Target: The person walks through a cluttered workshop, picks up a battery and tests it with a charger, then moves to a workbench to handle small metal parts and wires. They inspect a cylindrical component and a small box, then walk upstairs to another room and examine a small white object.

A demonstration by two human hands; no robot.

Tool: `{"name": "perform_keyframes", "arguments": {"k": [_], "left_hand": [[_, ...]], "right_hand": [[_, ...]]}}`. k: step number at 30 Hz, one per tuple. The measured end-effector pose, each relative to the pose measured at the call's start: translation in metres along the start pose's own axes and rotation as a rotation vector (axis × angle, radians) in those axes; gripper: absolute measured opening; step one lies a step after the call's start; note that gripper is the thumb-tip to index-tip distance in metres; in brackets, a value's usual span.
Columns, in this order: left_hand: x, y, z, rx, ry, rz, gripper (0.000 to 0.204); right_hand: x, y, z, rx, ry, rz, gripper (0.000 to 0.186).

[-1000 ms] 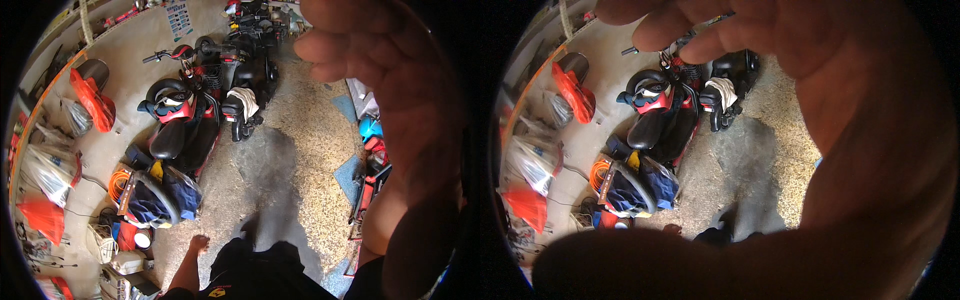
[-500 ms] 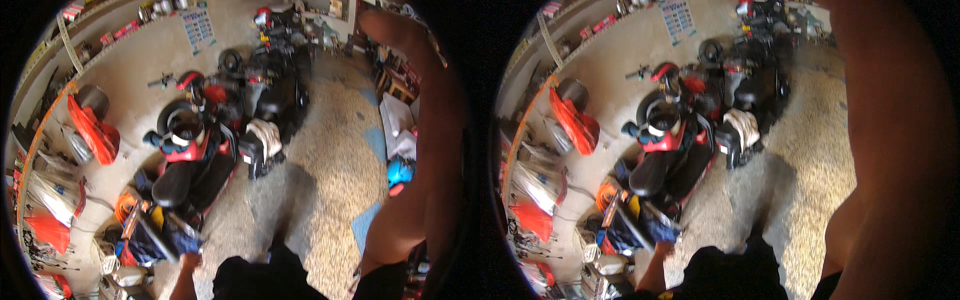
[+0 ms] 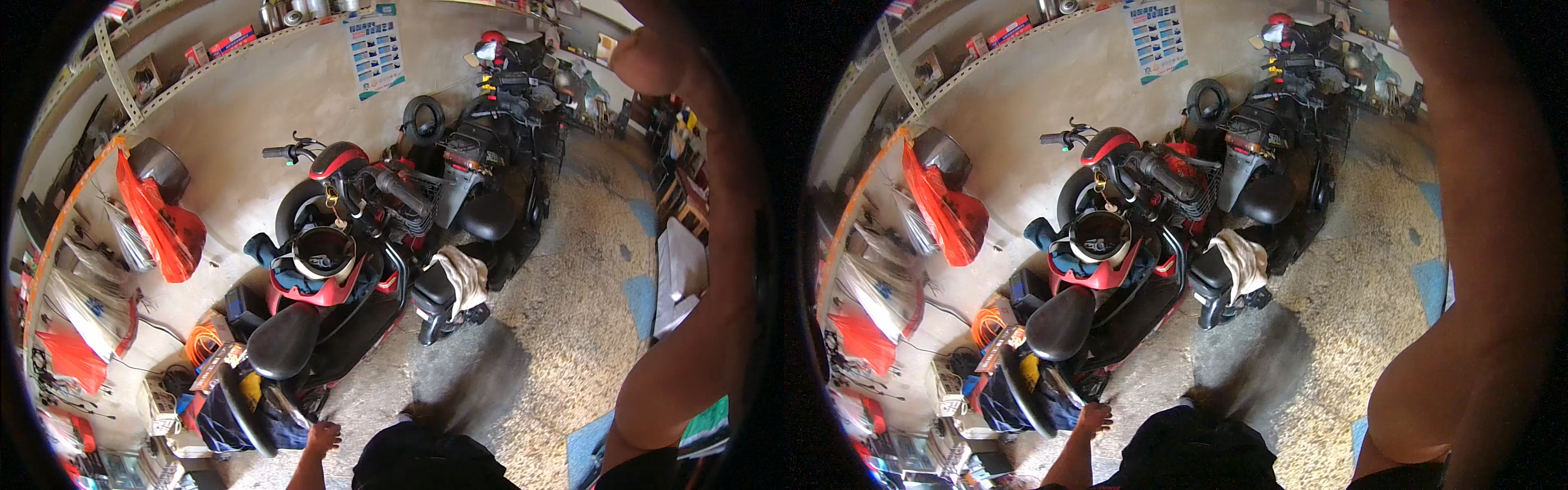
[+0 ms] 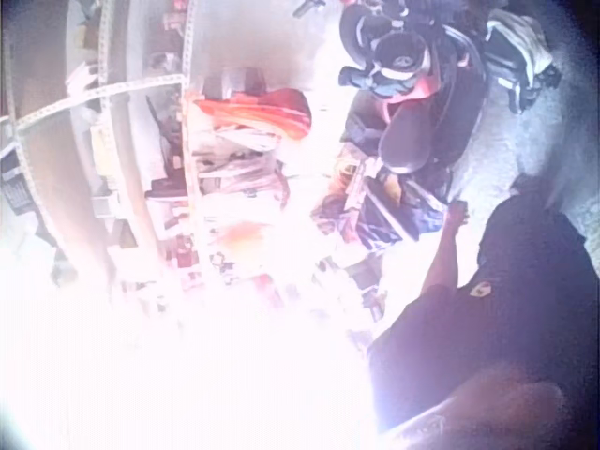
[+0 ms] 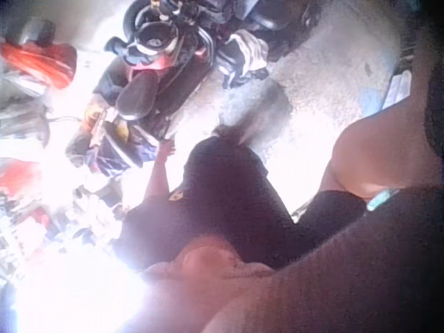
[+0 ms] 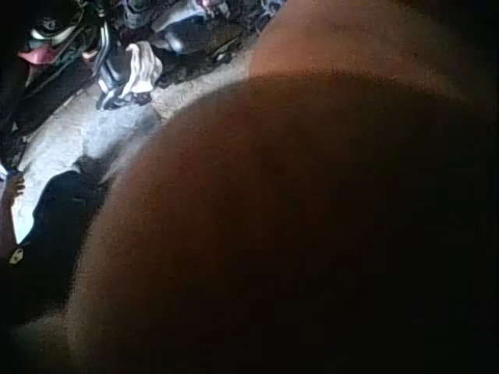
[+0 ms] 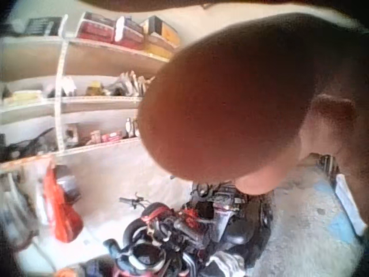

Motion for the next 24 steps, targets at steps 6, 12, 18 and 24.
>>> {"name": "perform_keyframes", "arguments": {"k": [6,12,18,24], "left_hand": [[0.082,-0.026,0.025,-0.040,-0.083,0.176,0.026],[0.075,0.017,0.002,0.260,0.189,0.005,0.029],[-0.015,0.123,0.017,0.653,0.380,-0.269,0.021],[-0.037,0.222,0.127,0.770,0.544,-0.500,0.032]], "right_hand": [[0.065,-0.030,-0.027,-0.030,-0.230,0.009,0.047],[0.229,0.015,-0.132,0.231,-0.479,0.139,0.044],[0.583,0.288,-0.129,0.207,0.254,1.460,0.018],[0.691,0.434,-0.002,-0.544,0.242,1.586,0.052]]}}
Point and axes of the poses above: each hand's wrist, its own y-axis away from the middle knuckle, its own z-axis out of the palm, x = y × z, the point moved 9 cm from there along -y, towards the middle knuckle, and after that the axes turned 2 degrees about y, right-handed, at the moved point
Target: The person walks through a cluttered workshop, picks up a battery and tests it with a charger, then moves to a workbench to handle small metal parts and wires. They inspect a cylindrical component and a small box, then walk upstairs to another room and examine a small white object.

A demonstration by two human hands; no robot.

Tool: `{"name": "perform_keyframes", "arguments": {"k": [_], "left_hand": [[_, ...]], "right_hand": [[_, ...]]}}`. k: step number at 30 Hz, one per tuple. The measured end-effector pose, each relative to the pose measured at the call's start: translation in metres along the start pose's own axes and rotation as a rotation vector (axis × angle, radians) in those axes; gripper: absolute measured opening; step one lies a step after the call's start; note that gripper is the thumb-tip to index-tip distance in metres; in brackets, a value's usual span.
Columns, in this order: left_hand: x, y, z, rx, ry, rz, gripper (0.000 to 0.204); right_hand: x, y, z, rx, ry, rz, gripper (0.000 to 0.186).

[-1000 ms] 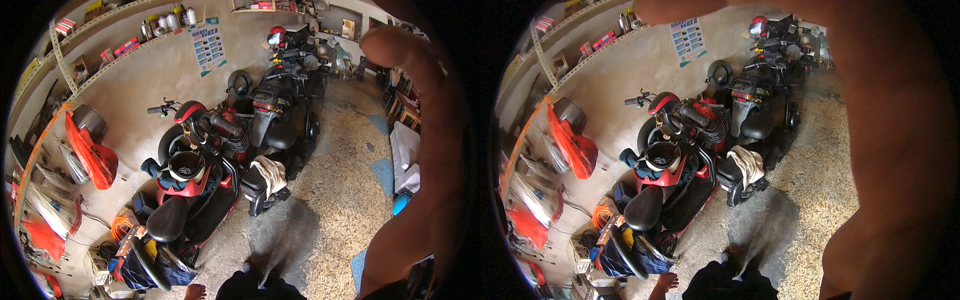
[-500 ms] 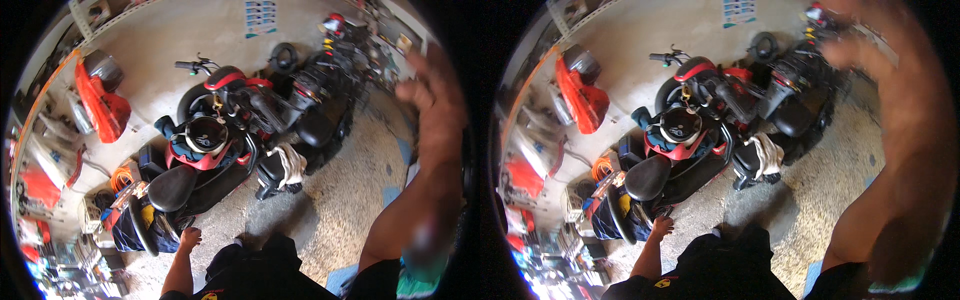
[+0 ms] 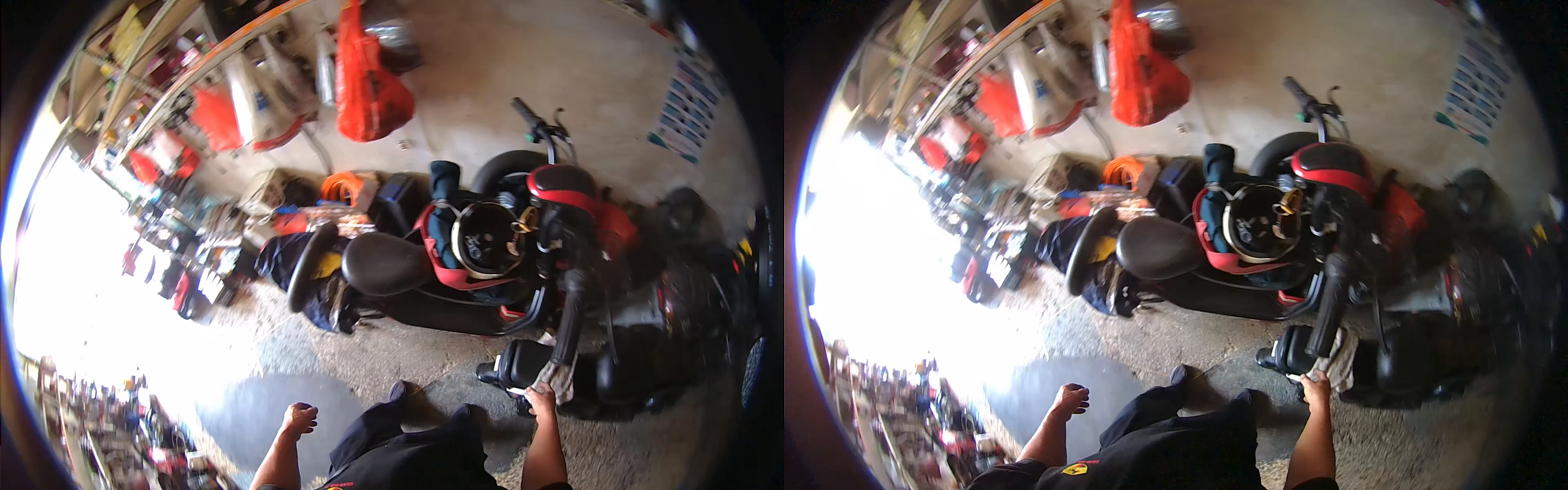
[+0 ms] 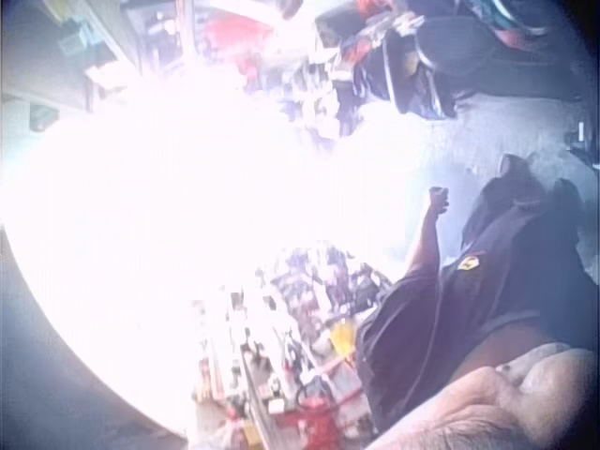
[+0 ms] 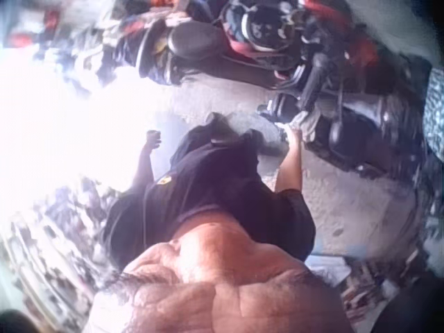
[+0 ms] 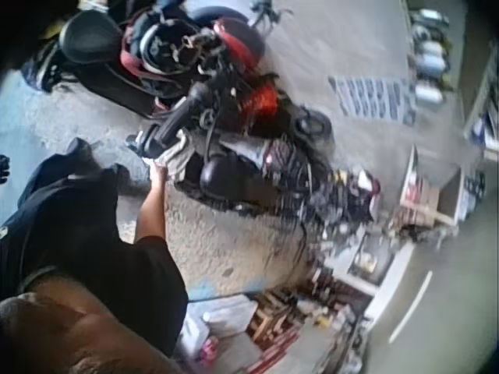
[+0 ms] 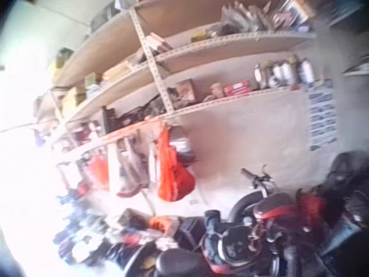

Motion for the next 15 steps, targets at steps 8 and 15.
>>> {"name": "perform_keyframes", "arguments": {"k": [8,15], "left_hand": [[-0.066,0.078,0.013,0.085,0.030,-0.111,0.041],[-0.051,0.091,0.048,0.034,0.002,-0.078,0.044]], "right_hand": [[-0.027,-0.048,0.018,-0.189,0.292,-0.070,0.069],[-0.057,-0.059,0.006,-0.023,0.504,-0.376,0.030]]}}
Point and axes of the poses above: each hand's wrist, its own y-axis away from the middle knuckle, its own z-axis out of the palm, x = y × z, the point moved 9 cm from there along -y, towards the middle knuckle, and after that the axes turned 2 degrees about y, right-handed, at the moved point
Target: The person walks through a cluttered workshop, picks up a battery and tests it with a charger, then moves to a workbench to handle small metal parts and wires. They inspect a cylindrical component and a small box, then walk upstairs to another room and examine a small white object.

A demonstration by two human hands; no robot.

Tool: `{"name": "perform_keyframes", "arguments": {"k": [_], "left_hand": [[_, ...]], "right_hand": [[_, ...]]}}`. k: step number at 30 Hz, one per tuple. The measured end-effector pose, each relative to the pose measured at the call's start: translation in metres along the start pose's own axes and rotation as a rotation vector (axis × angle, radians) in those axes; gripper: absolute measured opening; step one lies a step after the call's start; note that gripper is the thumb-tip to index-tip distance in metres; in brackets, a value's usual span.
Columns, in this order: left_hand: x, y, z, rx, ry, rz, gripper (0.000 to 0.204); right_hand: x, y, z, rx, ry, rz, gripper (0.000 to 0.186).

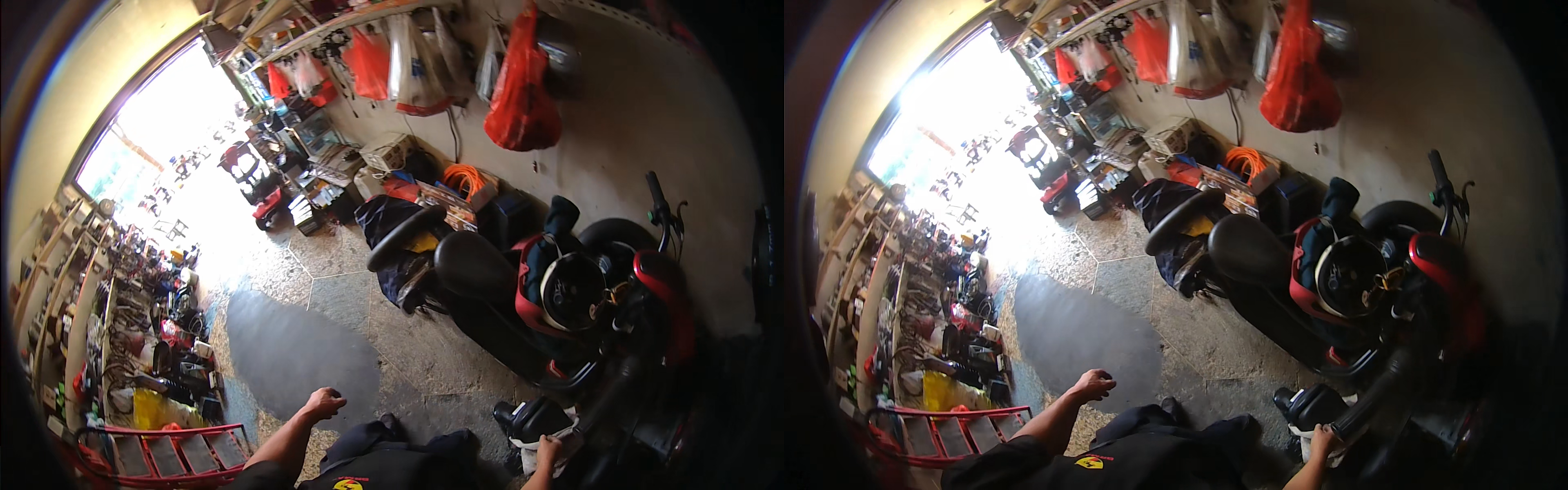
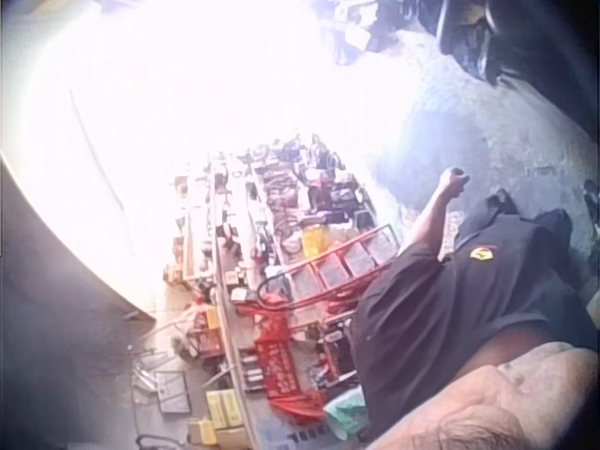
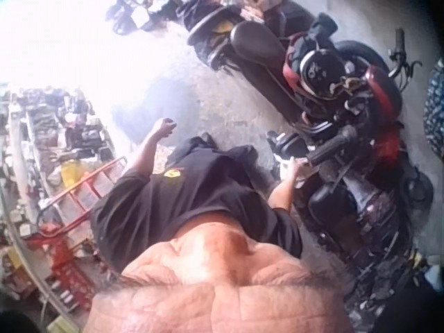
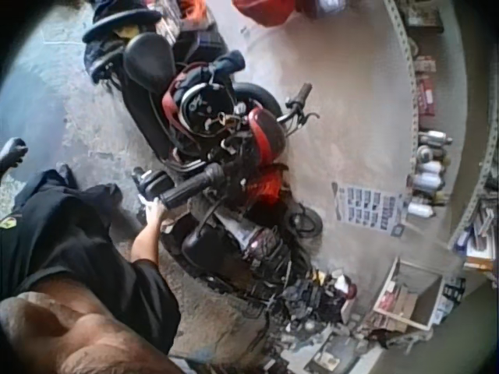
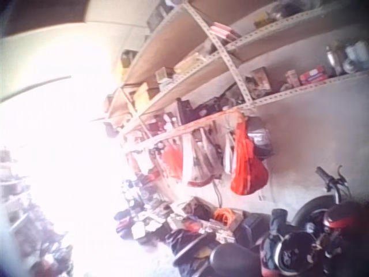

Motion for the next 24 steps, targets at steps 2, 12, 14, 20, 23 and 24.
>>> {"name": "perform_keyframes", "arguments": {"k": [2,12,14,20,23,24], "left_hand": [[0.023,0.001,0.010,-0.008,0.026,0.080,0.045],[0.167,0.039,0.147,-0.518,0.429,0.283,0.058],[0.191,0.051,0.173,-0.675,0.607,0.298,0.053],[0.265,0.103,0.139,-0.910,1.080,0.941,0.042],[0.247,0.115,0.103,-0.876,1.173,0.888,0.040],[0.236,0.119,0.090,-0.814,1.147,0.899,0.039]], "right_hand": [[-0.015,0.013,-0.026,0.218,-0.074,-0.047,0.021],[-0.286,0.205,-0.031,-0.633,-1.411,-0.427,0.017],[-0.353,0.264,-0.007,-1.228,-1.176,-0.522,0.023],[-0.416,0.300,0.042,-1.016,-1.397,0.058,0.034],[-0.439,0.297,0.032,-0.609,-1.182,-0.306,0.031],[-0.454,0.300,0.017,-0.424,-0.938,-0.586,0.029]]}}
Point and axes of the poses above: each hand's wrist, its own y-axis away from the middle knuckle, its own z-axis out of the palm, x = y × z, the point moved 9 cm from there along -y, towards the middle knuckle, and after that the axes turned 2 degrees about y, right-handed, at the moved point
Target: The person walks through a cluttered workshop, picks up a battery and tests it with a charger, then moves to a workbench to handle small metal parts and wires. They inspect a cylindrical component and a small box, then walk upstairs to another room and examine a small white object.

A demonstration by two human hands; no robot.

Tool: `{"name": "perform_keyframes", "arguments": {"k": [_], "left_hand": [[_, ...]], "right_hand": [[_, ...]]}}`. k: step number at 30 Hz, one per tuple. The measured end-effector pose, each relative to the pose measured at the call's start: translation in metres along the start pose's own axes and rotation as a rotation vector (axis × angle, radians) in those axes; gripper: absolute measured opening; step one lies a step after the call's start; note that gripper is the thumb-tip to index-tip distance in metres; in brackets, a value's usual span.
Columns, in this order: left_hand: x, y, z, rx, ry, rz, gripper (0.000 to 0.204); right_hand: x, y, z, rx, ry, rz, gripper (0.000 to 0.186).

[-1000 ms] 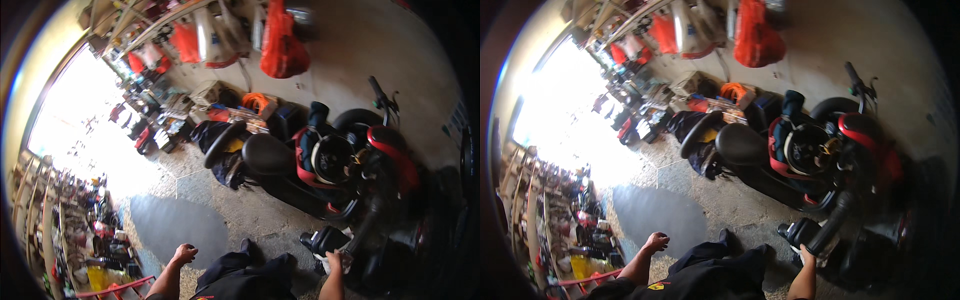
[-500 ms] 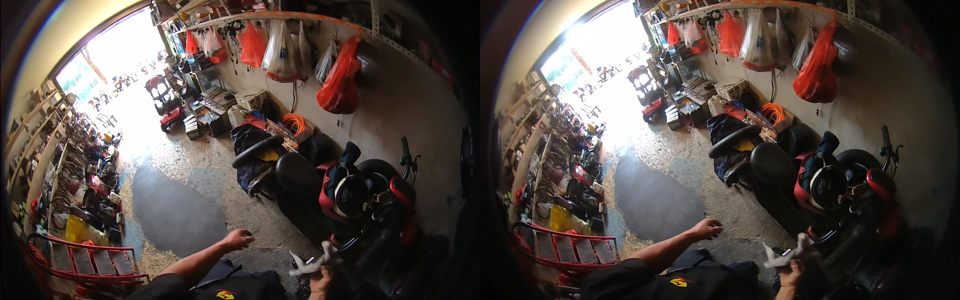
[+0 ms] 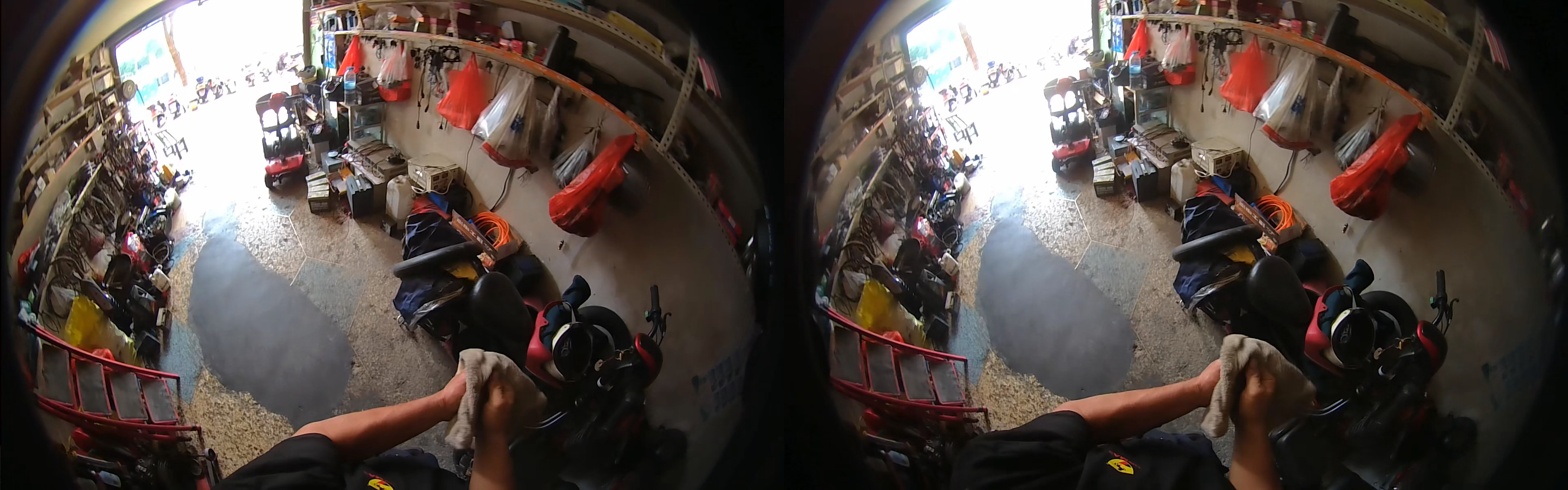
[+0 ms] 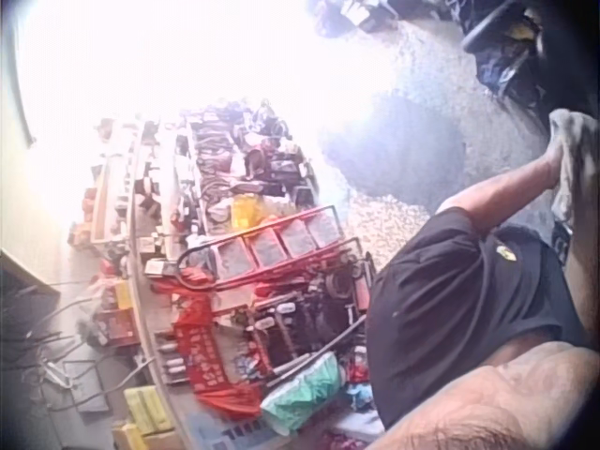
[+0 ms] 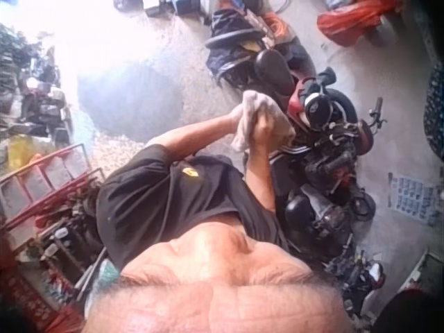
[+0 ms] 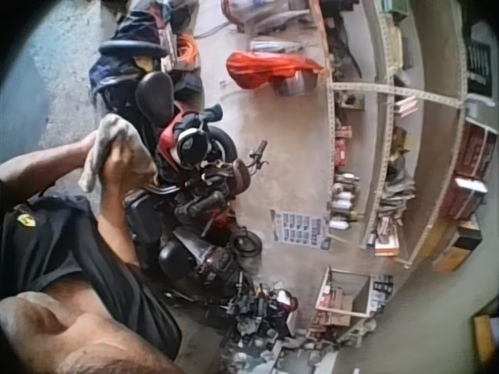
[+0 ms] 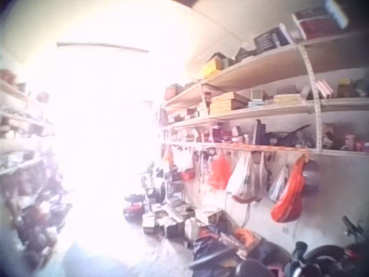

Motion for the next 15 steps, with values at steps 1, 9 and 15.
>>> {"name": "perform_keyframes", "arguments": {"k": [1,9,15], "left_hand": [[0.009,0.011,-0.004,0.032,-0.053,0.015,0.039],[0.063,0.056,-0.053,0.128,-1.352,0.284,0.030],[0.070,0.079,-0.133,0.277,0.174,-0.045,0.026]], "right_hand": [[-0.017,0.000,0.008,0.002,0.331,-0.227,0.028],[-0.024,0.037,0.102,-0.099,0.836,-0.723,0.029],[-0.020,0.065,0.172,-0.474,0.717,-0.576,0.070]]}}
Point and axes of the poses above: each hand's wrist, its own y-axis away from the middle knuckle, its own z-axis out of the palm, x = y × z, the point moved 9 cm from there along -y, towards the middle knuckle, and after that the axes turned 2 degrees about y, right-handed, at the moved point
